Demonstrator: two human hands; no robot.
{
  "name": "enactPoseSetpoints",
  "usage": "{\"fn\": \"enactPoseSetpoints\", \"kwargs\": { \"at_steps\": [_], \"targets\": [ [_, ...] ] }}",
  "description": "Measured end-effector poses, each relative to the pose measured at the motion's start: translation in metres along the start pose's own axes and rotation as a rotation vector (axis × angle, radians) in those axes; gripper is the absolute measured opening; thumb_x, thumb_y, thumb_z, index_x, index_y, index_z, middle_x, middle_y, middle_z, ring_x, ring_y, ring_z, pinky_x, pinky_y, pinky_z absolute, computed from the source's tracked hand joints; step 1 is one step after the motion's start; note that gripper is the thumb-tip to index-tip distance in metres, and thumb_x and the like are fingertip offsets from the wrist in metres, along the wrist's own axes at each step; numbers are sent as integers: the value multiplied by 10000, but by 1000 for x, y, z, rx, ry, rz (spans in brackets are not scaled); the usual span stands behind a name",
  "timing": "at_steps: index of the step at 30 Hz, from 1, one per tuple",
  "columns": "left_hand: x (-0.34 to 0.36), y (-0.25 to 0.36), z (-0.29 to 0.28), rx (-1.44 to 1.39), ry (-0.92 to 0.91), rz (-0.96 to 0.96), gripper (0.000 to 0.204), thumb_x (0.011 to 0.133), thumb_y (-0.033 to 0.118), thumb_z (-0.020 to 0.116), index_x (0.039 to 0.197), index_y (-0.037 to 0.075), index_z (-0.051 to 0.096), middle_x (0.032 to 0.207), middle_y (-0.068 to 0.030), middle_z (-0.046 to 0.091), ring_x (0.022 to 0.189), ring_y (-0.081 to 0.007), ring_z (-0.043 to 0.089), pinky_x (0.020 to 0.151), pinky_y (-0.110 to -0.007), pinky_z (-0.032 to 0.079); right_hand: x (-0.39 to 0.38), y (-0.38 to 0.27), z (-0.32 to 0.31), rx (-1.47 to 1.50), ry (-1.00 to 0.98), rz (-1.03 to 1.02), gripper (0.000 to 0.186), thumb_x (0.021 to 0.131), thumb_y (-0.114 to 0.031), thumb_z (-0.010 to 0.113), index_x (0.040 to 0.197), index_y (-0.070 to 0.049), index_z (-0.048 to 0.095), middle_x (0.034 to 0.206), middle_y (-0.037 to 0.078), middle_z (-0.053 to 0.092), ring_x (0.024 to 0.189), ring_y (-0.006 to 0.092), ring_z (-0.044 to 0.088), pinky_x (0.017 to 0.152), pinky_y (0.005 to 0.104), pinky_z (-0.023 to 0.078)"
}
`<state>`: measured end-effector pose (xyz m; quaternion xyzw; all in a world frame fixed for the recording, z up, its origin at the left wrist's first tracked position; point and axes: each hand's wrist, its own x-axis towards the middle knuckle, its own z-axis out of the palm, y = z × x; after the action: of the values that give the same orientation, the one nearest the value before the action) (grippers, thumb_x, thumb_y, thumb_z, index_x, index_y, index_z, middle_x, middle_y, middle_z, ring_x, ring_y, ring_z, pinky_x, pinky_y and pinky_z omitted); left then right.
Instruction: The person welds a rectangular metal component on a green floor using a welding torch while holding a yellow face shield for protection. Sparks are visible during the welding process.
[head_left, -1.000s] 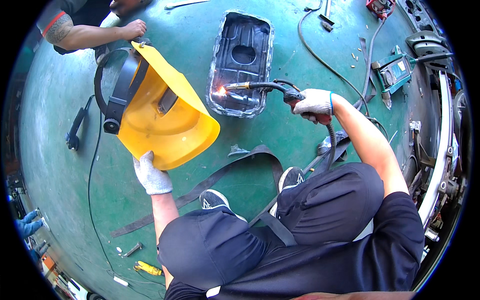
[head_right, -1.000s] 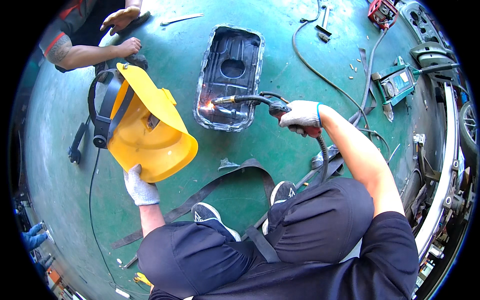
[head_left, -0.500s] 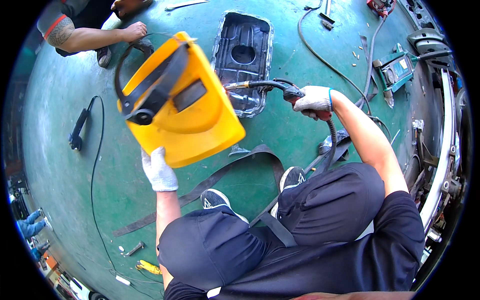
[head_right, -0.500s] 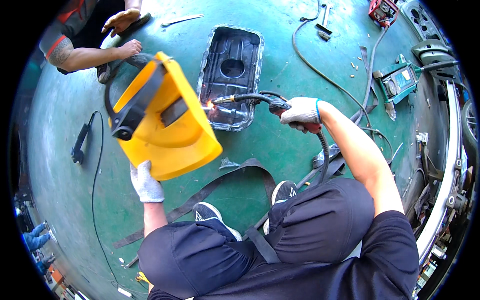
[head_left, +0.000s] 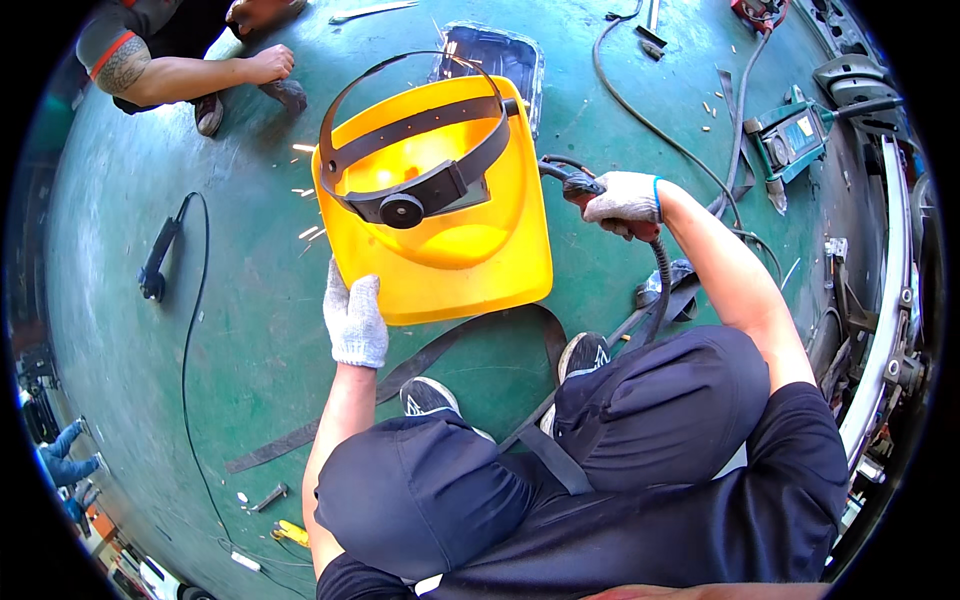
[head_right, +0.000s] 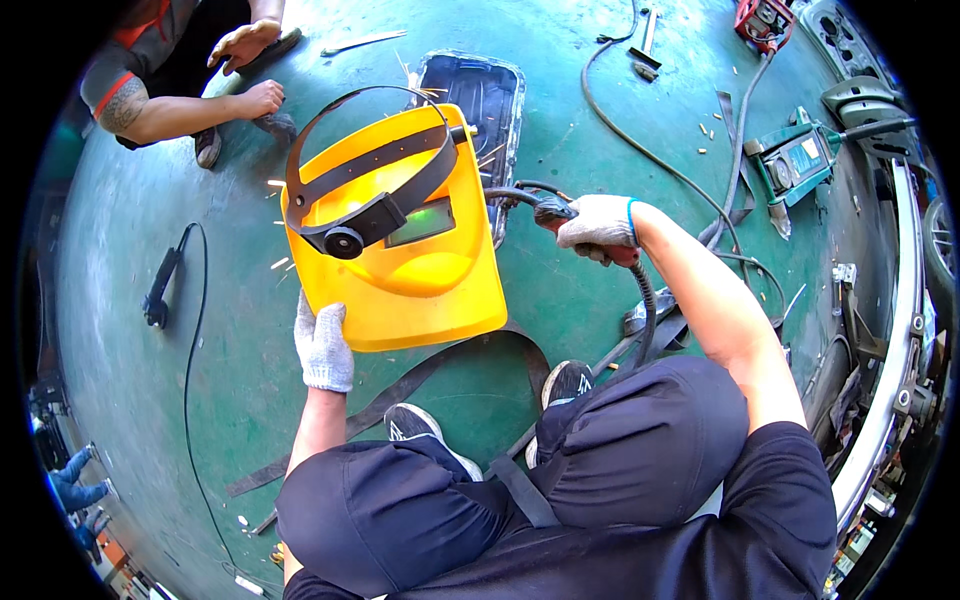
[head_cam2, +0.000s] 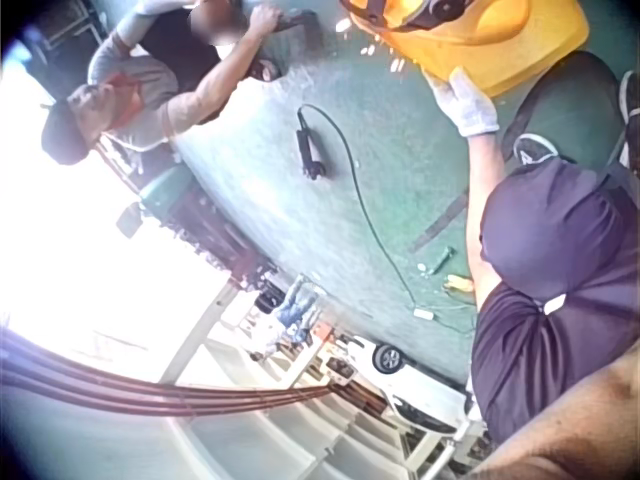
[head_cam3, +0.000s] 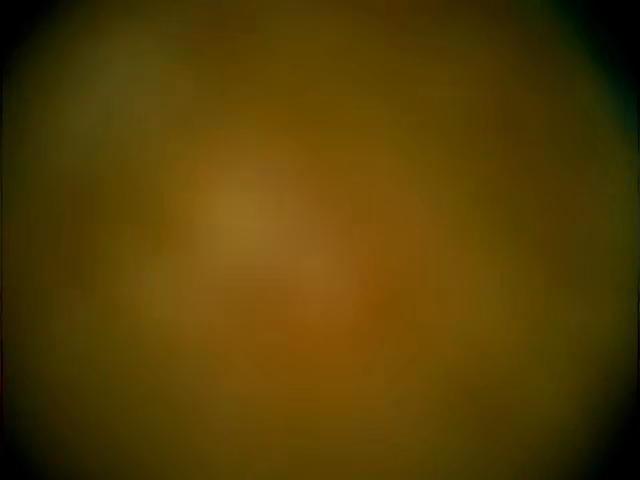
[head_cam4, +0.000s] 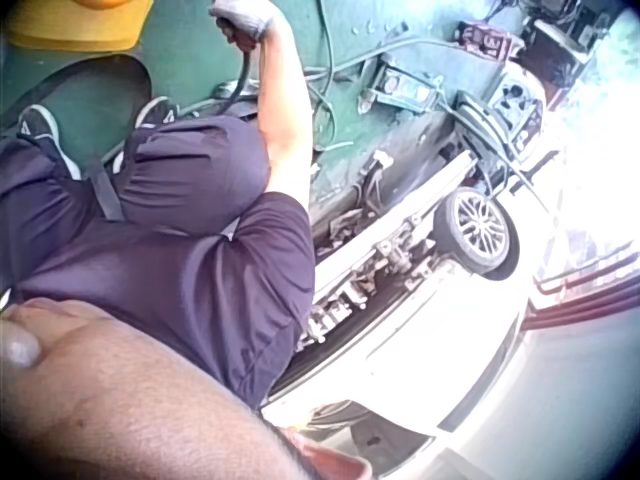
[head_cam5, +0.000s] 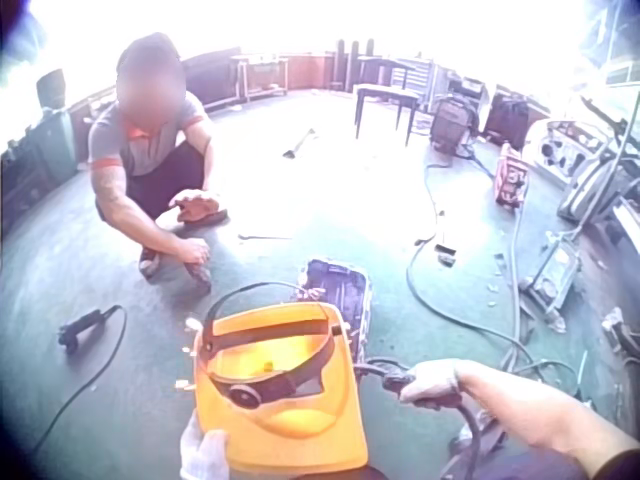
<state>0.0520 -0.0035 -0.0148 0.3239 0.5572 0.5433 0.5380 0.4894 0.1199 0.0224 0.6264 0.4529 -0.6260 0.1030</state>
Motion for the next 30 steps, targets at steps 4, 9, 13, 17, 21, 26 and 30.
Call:
{"fn": "enactPoseSetpoints", "kwargs": {
  "at_steps": [4, 9, 13, 17, 21, 26, 30],
  "targets": [
    [-1, 4, 0, -16, 49, 0, 556, 983, 10, 574, 1535, -37, 515, 1413, -131, 665, 1250, -226, 656, 1091, -354, 510, -1, 0, 2, -12, 0, 2, 288, 895, -290, 747, 1051, -60, 671, 746, 39, 647, 556, 142, 615, 492, 334, 536],
    [3, 10, -21, -72, 196, 51, 527, 970, 18, 565, 1496, -26, 559, 1402, -141, 671, 1239, -264, 677, 1075, -388, 542, -7, -2, 7, -5, 8, 0, 310, 900, -292, 735, 1099, -60, 685, 746, 35, 645, 563, 140, 617, 495, 332, 534],
    [2, 24, -47, -204, 370, 33, 544, 965, 96, 579, 1503, 25, 549, 1412, -158, 648, 1262, -320, 669, 1069, -465, 565, -4, 3, 8, 2, -3, -14, 315, 901, -300, 738, 1095, -57, 684, 745, 35, 649, 566, 139, 619, 497, 331, 536],
    [4, 30, -52, -248, 495, -13, 568, 956, 96, 580, 1519, 44, 532, 1422, -147, 635, 1280, -316, 657, 1076, -476, 565, -4, 11, 7, 3, 8, -10, 301, 902, -303, 735, 1068, -57, 681, 745, 38, 656, 571, 138, 624, 505, 332, 549],
    [-1, 37, -56, -224, 477, 0, 577, 954, 91, 579, 1527, 47, 525, 1429, -147, 630, 1286, -314, 652, 1083, -469, 561, -3, 5, 7, -20, 4, -10, 269, 898, -297, 732, 1011, -62, 661, 745, 37, 661, 575, 137, 628, 514, 335, 563],
    [2, 13, -46, -141, 343, 51, 597, 956, 49, 566, 1550, 14, 512, 1429, -152, 642, 1266, -307, 662, 1093, -435, 541, -4, 5, 9, -31, 31, 0, 250, 894, -289, 731, 977, -71, 642, 748, 36, 662, 576, 138, 630, 516, 332, 564],
    [1, 9, -18, -39, 200, 24, 554, 970, 39, 572, 1517, -42, 536, 1401, -133, 673, 1252, -261, 662, 1084, -381, 525, -6, 2, 9, -35, 35, -1, 247, 891, -286, 731, 977, -71, 647, 744, 37, 658, 573, 138, 624, 515, 330, 561]
  ]
}}
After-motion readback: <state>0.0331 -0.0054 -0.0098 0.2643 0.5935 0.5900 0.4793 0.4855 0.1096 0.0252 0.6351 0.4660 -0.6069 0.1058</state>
